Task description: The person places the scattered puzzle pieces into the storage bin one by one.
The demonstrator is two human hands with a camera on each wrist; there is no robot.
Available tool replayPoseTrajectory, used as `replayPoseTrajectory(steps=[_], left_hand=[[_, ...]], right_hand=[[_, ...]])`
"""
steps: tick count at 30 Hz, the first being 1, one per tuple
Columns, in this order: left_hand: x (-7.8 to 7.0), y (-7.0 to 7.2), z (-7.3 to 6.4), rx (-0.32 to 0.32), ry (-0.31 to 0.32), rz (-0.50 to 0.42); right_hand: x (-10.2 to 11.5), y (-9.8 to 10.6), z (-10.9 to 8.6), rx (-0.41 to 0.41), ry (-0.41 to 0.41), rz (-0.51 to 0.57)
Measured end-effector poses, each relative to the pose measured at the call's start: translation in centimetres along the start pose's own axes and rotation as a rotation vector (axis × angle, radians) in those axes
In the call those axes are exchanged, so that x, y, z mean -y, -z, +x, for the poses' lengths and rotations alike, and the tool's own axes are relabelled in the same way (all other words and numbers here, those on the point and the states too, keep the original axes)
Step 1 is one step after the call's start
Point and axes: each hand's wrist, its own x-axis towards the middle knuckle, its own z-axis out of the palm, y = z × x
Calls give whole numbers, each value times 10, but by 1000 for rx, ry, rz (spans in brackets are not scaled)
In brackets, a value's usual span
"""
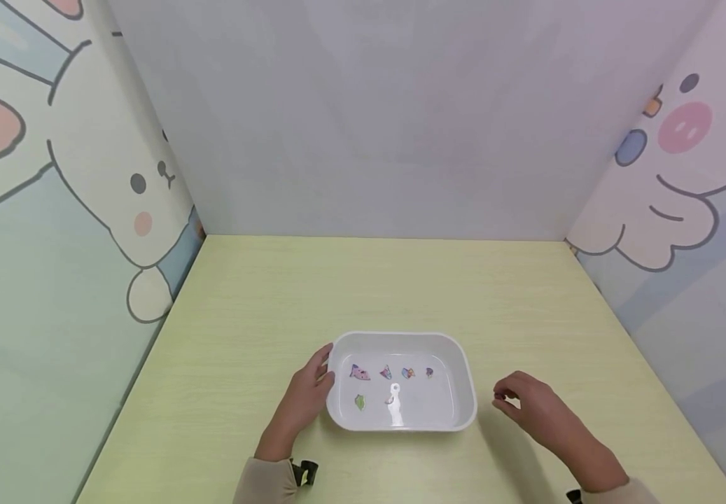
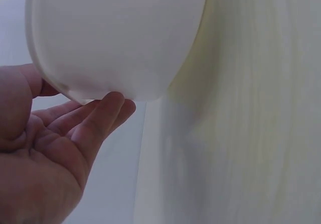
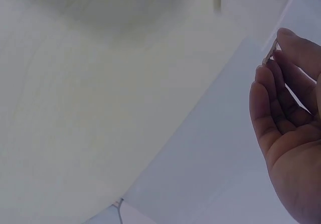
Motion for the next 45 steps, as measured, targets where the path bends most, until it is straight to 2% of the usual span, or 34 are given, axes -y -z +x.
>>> replayPoseTrajectory(steps=[4, 8, 13, 18, 31, 38, 45], left_hand=[[0, 0, 0, 1, 2, -3], [0, -1, 0, 0, 1, -2], [0, -1, 0, -7, -3, 3], [-1, -1, 0, -8, 3, 2], [0, -1, 0, -7, 6, 6], [2, -2, 0, -11, 10, 4], [3, -2, 0, -12, 13, -4]], right_hand=[[1, 3, 5, -53, 66, -8], [4, 6, 9, -66, 83, -11], [11, 12, 16, -25, 53, -11], [18, 16, 24, -2, 64, -21], [39, 21, 49, 71, 129, -60], [49, 18, 62, 65, 223, -79], [60, 16, 75, 131, 253, -100]])
